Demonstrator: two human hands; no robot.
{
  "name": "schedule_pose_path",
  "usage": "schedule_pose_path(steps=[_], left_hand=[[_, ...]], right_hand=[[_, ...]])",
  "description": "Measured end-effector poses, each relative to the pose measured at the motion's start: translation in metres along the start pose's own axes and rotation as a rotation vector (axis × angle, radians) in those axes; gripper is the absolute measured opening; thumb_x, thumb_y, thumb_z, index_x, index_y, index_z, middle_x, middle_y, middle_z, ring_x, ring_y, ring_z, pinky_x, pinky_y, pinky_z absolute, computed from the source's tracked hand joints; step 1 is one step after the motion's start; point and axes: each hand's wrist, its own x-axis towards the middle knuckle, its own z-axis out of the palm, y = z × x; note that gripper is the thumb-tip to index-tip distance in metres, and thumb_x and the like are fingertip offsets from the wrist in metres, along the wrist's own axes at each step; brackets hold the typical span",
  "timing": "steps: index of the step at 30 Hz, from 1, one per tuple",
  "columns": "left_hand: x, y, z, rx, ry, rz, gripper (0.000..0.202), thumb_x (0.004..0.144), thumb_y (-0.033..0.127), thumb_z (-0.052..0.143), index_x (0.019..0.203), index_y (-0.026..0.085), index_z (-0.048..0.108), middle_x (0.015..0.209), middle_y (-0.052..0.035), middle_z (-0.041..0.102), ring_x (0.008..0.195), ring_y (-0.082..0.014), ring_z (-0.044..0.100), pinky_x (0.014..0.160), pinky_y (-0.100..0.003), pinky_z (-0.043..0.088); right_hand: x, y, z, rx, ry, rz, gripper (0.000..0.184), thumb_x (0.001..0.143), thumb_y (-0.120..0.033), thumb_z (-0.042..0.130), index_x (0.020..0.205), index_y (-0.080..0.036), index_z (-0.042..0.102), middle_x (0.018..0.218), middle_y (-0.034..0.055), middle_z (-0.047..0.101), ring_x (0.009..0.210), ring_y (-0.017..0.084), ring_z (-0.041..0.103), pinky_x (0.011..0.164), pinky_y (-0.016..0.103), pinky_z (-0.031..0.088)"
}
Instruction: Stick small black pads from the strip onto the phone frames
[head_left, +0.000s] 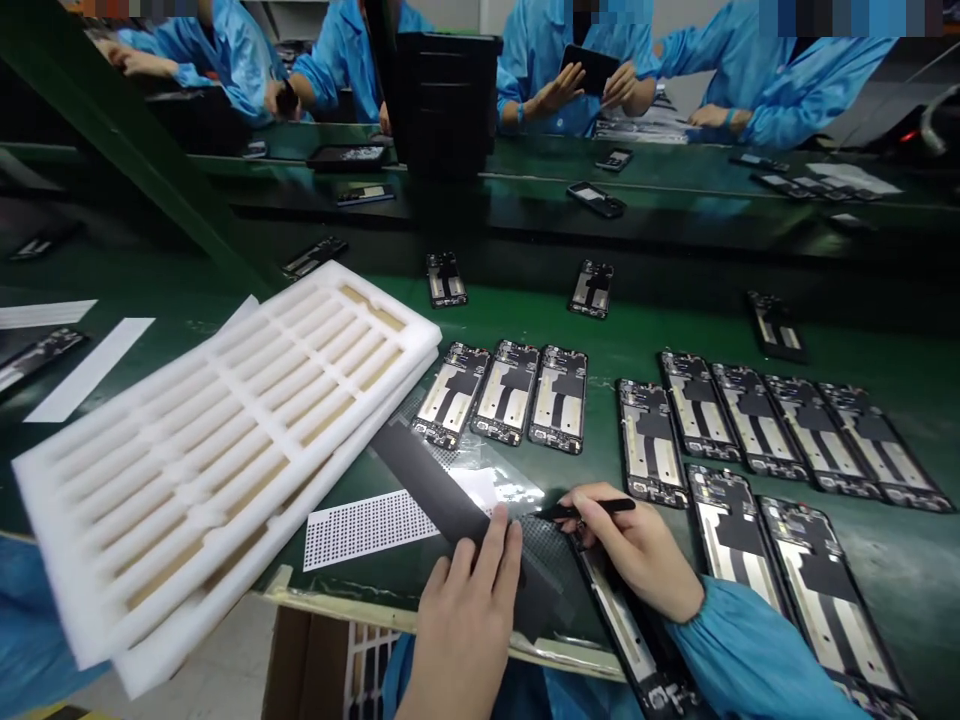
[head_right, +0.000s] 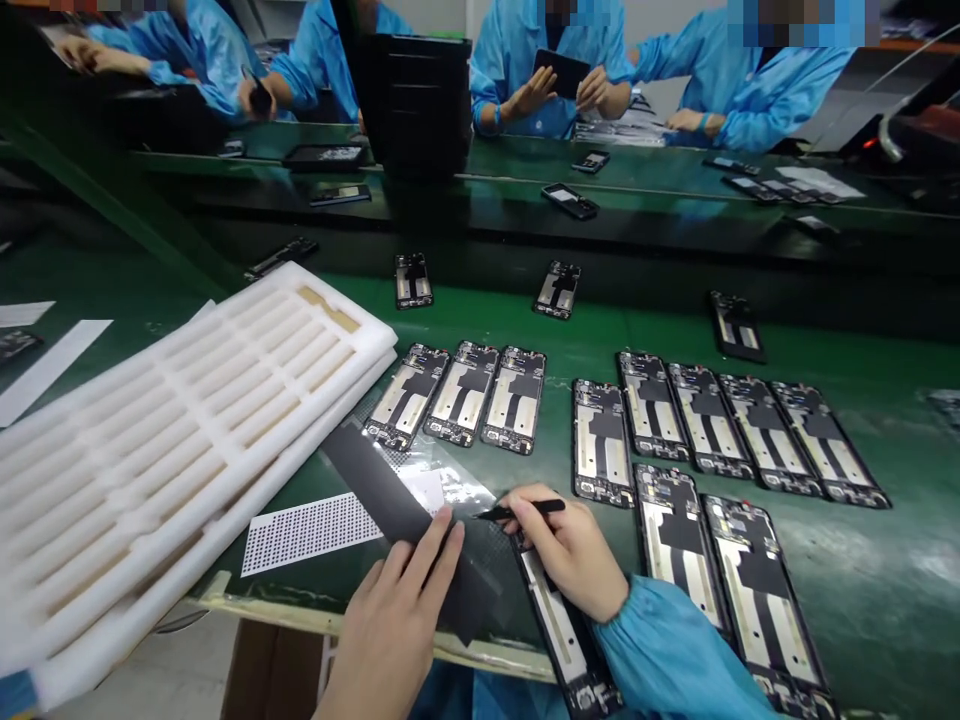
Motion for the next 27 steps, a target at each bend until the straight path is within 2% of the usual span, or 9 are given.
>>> schedule_pose_path(steps=[6,10,13,15,17,19,21,23,27], left_hand=[[0.001,0.002,0.005,0.009,0.020,0.024,0.077,0.073,-0.005,0.050,0.147,0.017,0.053,0.153,-0.0049,0.055,0.089,-0.0231,0.059,0.068,-0.034,0.060],[0.000,0.006,0.007,-0.106,0.006,-0.038,0.075,0.076,-0.006,0.047,0.147,0.016,0.051,0.155,-0.0061,0.052,0.092,-0.0263,0.062,0.069,-0.040,0.060],[-0.001,0.006,0.007,-0.418,0.062,-0.148,0.070,0.085,-0.007,0.042,0.149,0.021,0.048,0.150,-0.0059,0.057,0.104,-0.0275,0.065,0.081,-0.042,0.060],[0.000,0.006,0.002,-0.671,0.091,-0.284,0.056,0.096,0.002,0.040,0.148,0.022,0.045,0.137,-0.0087,0.067,0.106,-0.0228,0.067,0.088,-0.036,0.058],[0.003,0.007,-0.009,-1.135,0.001,-0.499,0.040,0.105,0.020,0.038,0.144,0.022,0.045,0.113,-0.0094,0.074,0.081,-0.0151,0.069,0.072,-0.027,0.058],[0.007,0.010,-0.022,-1.807,-0.172,-0.682,0.035,0.106,0.038,0.042,0.137,0.022,0.049,0.093,-0.0047,0.070,0.052,-0.0069,0.052,0.048,-0.020,0.047],[0.012,0.013,-0.034,-2.269,-0.304,-0.718,0.040,0.101,0.047,0.053,0.132,0.021,0.053,0.085,-0.0015,0.066,0.044,-0.0024,0.040,0.042,-0.017,0.036],[0.016,0.015,-0.042,-2.425,-0.342,-0.701,0.042,0.097,0.047,0.062,0.128,0.020,0.057,0.086,-0.0012,0.065,0.045,-0.0009,0.041,0.043,-0.015,0.035],[0.017,0.016,-0.048,-2.462,-0.355,-0.707,0.038,0.096,0.046,0.064,0.124,0.021,0.060,0.087,-0.0022,0.065,0.049,-0.0020,0.046,0.044,-0.015,0.036]], right_hand=[[-0.002,0.003,0.000,-0.025,-0.018,-0.025,0.027,0.103,-0.035,0.054,0.095,-0.022,0.076,0.093,0.0056,0.078,0.068,0.016,0.074,0.062,0.024,0.061],[-0.001,0.003,0.002,-0.031,-0.001,-0.029,0.025,0.102,-0.033,0.056,0.096,-0.021,0.078,0.094,0.0065,0.079,0.069,0.017,0.075,0.066,0.024,0.062],[-0.003,-0.006,0.001,-0.014,0.046,-0.026,0.028,0.102,-0.034,0.056,0.094,-0.020,0.079,0.089,0.0072,0.080,0.066,0.017,0.076,0.062,0.022,0.062],[-0.010,-0.017,-0.003,0.003,0.099,-0.021,0.035,0.104,-0.037,0.052,0.090,-0.021,0.080,0.087,0.0074,0.080,0.069,0.018,0.077,0.063,0.022,0.063],[-0.019,-0.030,-0.007,0.016,0.155,-0.047,0.036,0.105,-0.038,0.052,0.088,-0.022,0.080,0.088,0.0071,0.080,0.077,0.019,0.079,0.070,0.021,0.064],[-0.029,-0.041,-0.011,0.016,0.167,-0.101,0.030,0.103,-0.036,0.057,0.090,-0.024,0.081,0.090,0.0057,0.081,0.083,0.019,0.079,0.075,0.020,0.064],[-0.035,-0.049,-0.012,0.001,0.137,-0.152,0.023,0.102,-0.032,0.059,0.096,-0.027,0.081,0.090,0.0026,0.082,0.084,0.017,0.080,0.077,0.016,0.063],[-0.037,-0.053,-0.011,-0.020,0.109,-0.180,0.021,0.102,-0.030,0.059,0.099,-0.030,0.080,0.091,-0.0008,0.082,0.084,0.014,0.079,0.079,0.012,0.060],[-0.034,-0.055,-0.009,-0.055,0.082,-0.207,0.020,0.104,-0.031,0.057,0.102,-0.032,0.077,0.092,-0.0049,0.082,0.086,0.010,0.079,0.083,0.008,0.057]])
